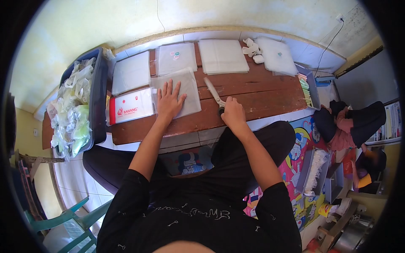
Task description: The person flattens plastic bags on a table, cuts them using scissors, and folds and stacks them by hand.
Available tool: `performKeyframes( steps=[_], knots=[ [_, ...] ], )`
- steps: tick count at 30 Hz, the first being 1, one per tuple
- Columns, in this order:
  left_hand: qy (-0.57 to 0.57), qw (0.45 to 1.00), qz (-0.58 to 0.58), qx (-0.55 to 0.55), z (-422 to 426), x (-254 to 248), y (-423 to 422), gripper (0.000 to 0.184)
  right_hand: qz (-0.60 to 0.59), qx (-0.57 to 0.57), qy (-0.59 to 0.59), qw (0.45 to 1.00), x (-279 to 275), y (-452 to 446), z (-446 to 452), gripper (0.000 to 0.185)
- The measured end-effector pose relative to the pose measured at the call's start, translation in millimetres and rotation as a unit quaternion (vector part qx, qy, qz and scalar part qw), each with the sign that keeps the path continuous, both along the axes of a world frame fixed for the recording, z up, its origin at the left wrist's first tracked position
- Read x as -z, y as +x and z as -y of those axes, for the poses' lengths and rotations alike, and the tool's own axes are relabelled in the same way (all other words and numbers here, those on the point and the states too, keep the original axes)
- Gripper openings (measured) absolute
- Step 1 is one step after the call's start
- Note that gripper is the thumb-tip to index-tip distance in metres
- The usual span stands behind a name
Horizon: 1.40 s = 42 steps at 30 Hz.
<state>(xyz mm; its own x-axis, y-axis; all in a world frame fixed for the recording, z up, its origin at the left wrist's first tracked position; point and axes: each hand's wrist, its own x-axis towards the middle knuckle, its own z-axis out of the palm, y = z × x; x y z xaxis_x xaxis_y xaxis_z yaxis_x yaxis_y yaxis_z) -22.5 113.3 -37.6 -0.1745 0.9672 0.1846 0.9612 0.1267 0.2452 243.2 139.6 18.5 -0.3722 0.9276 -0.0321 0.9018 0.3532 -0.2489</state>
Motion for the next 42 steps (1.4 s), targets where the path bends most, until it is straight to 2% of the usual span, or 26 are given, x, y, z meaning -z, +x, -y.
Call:
performKeyframes(
  steps=[7,14,25,42],
  knots=[
    [0.001,1.000,-0.002,0.000,1.3,0.3,1.6,0.062,-0.121,-0.021,0.021,0.992,1.8,9.4,6.9,0.035],
    [-0.004,1.000,-0.002,0.002,-0.1,0.9,0.2,0.062,-0.126,-0.005,0.030,0.992,-20.4,13.0,38.7,0.034],
    [-0.001,1.000,0.004,-0.001,0.4,0.2,0.5,0.061,0.027,-0.004,-0.016,0.999,-47.7,18.7,106.6,0.037],
    [0.020,1.000,-0.001,0.000,-0.5,3.6,-0.2,0.062,0.043,-0.011,-0.026,0.999,-36.6,16.0,118.8,0.040]
  ],
)
